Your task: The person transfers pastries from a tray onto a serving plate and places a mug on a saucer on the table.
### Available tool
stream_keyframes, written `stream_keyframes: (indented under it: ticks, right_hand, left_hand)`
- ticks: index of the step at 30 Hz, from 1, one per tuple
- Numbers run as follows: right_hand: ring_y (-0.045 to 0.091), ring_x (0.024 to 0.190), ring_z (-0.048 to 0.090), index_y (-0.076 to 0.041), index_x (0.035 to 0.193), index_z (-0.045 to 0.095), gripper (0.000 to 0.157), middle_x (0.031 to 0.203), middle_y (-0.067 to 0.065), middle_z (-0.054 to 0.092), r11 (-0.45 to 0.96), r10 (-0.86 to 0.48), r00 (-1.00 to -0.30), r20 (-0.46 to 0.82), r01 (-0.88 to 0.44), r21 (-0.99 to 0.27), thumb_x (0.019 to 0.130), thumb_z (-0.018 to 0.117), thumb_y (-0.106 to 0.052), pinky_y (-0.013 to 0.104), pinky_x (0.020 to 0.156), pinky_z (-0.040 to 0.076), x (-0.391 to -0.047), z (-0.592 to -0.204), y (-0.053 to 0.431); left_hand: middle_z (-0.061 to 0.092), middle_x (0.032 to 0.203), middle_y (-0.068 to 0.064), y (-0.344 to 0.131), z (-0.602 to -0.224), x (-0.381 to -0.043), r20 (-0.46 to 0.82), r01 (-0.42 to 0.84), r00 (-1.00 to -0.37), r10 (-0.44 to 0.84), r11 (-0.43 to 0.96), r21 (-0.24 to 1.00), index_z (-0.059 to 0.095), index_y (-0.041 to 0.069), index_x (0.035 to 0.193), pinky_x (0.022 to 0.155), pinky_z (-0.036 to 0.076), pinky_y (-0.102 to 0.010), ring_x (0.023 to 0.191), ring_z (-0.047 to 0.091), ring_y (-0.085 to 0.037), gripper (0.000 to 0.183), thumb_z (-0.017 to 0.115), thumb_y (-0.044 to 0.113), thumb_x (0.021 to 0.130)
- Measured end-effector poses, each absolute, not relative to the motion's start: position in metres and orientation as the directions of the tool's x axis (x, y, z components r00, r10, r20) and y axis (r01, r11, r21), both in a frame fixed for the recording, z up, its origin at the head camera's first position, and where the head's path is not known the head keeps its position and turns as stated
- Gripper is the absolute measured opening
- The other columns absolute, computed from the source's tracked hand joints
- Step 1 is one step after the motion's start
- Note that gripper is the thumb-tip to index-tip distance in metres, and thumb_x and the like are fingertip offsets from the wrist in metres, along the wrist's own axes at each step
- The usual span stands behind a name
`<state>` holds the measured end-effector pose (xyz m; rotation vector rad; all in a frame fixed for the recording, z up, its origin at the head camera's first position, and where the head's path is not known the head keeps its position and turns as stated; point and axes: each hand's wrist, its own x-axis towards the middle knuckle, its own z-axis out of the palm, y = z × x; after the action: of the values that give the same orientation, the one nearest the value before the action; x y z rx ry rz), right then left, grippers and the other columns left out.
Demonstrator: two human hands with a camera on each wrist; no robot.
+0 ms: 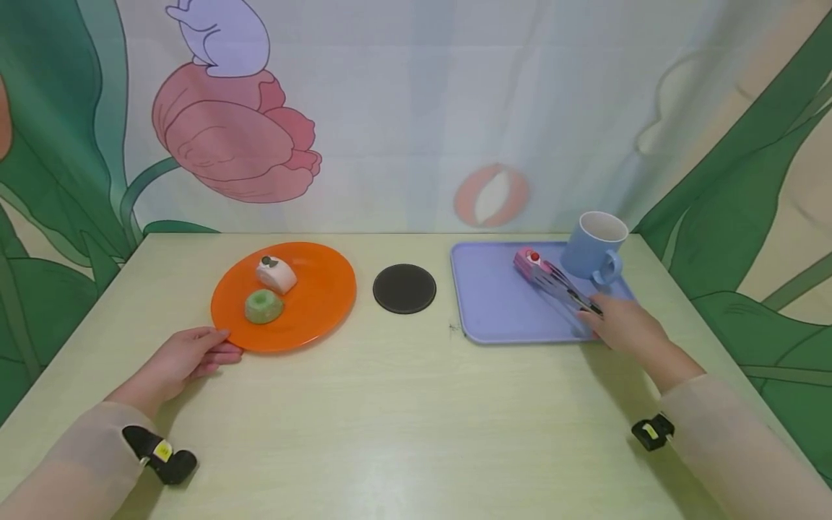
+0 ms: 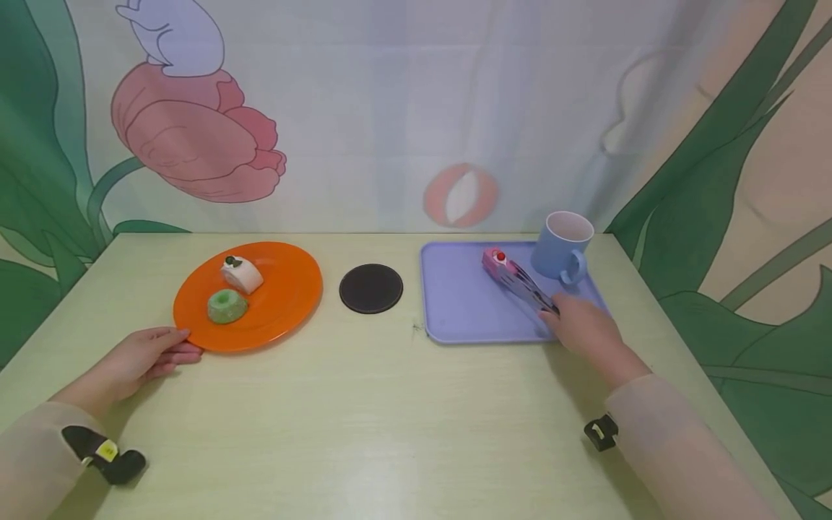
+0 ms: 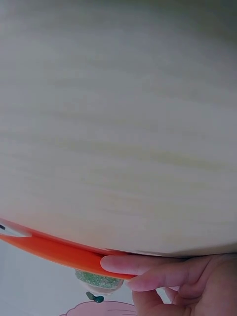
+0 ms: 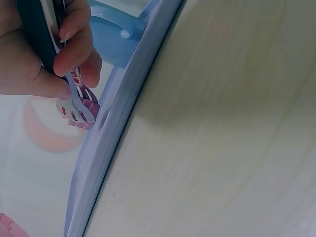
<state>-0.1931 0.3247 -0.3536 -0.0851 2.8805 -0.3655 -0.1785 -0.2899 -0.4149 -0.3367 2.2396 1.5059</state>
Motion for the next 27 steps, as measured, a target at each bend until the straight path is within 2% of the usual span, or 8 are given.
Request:
stream_keyframes:
  ticks: [6,14,27]
  right_hand:
    - [0.020,0.064,0.050,-0.002,0.106,0.048,0.029,0.069,0.005,0.052,0.962,-0.102,-0.974,-0.203,-0.045,-0.268,0.098,0.047,-0.031,0.034,0.055,0.038,-0.1911,-0.3538,0.3246]
    - [0.019,0.060,0.049,-0.005,0.093,0.048,0.024,0.066,0.003,0.051,0.960,-0.123,-0.979,-0.162,-0.076,-0.271,0.097,0.048,-0.029,0.033,0.053,0.036,-0.1882,-0.3569,0.3242]
    - [0.016,0.053,0.047,-0.004,0.091,0.047,0.022,0.063,0.002,0.050,0.954,-0.152,-0.976,-0.154,-0.104,-0.282,0.097,0.048,-0.026,0.031,0.052,0.035,-0.1840,-0.3561,0.3164]
  left_hand:
    - [0.070,0.092,0.001,-0.2894,-0.4172,-0.1802,-0.464,-0.418,-0.885,0.039,0.371,0.829,0.038,-0.005,0.134,0.070,0.049,-0.018,0.084,0.066,-0.007,0.055,0.039,0.038,0.100]
    - [0.070,0.092,0.001,-0.2888,-0.4209,-0.1807,-0.470,-0.427,-0.882,0.037,0.360,0.829,0.037,-0.005,0.135,0.069,0.049,-0.018,0.083,0.066,-0.006,0.055,0.040,0.038,0.100]
    - [0.070,0.093,0.001,-0.2923,-0.4195,-0.1811,-0.465,-0.418,-0.885,0.036,0.378,0.826,0.038,-0.004,0.134,0.070,0.049,-0.018,0.085,0.065,-0.006,0.056,0.039,0.039,0.100]
